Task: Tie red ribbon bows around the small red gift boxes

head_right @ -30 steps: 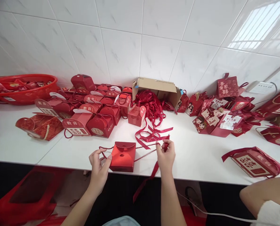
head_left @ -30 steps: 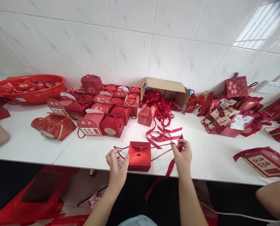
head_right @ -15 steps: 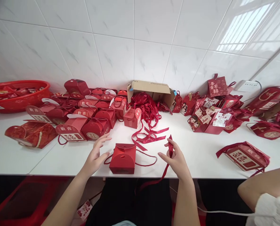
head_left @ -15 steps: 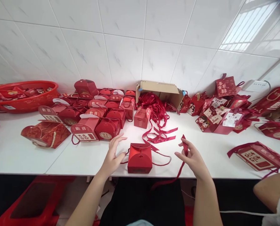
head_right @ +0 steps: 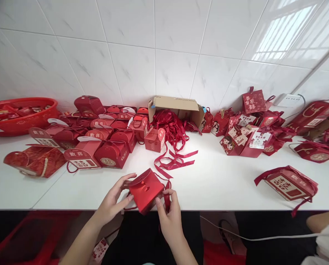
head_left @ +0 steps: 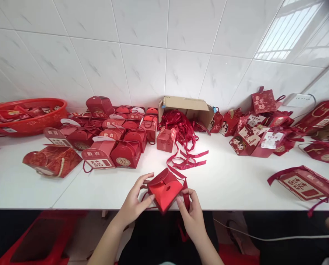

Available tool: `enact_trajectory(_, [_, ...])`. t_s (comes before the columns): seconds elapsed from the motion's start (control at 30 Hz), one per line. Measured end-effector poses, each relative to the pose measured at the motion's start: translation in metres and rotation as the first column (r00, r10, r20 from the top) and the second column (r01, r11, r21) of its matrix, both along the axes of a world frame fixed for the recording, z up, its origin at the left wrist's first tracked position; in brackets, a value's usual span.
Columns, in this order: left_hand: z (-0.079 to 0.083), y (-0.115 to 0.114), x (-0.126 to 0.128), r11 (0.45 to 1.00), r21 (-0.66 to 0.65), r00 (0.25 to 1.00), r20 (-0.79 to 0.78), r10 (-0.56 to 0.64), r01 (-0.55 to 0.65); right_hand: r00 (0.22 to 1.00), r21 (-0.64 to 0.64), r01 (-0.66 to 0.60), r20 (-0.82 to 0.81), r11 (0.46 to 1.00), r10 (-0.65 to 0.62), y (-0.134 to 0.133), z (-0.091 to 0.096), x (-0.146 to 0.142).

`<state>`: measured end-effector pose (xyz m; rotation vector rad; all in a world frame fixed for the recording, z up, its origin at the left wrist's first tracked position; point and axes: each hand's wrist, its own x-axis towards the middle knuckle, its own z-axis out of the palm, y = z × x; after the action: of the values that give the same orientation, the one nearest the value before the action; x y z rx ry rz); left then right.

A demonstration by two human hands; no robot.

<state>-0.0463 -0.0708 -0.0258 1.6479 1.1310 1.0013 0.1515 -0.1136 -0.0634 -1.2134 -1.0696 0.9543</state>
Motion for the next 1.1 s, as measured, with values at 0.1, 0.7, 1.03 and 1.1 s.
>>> enact_trajectory(0.1, [-0.001,-0.019,-0.003,0.997,0.053,0.993,-0.100,0.056,-0.051,1.000,-0.048,-0.019,0.003,0.999,0.020,0.013,0.003,0.003])
enact_trajectory(0.7, [0.035,-0.003,0.040,0.949,0.313,0.833,-0.536,0.138,0.044,0.862,-0.035,-0.314,-0.430,0.949,0.270,0.019,0.058,0.027])
enact_trajectory(1.03, [0.038,0.002,0.043,0.972,0.233,0.888,-0.444,0.120,-0.015,0.789,-0.110,-0.383,-0.556,0.917,0.262,0.024,0.063,0.024])
enact_trajectory(1.1, [0.037,0.003,0.043,0.978,0.206,0.903,-0.415,0.110,-0.025,0.786,-0.109,-0.392,-0.556,0.913,0.271,0.026,0.062,0.022])
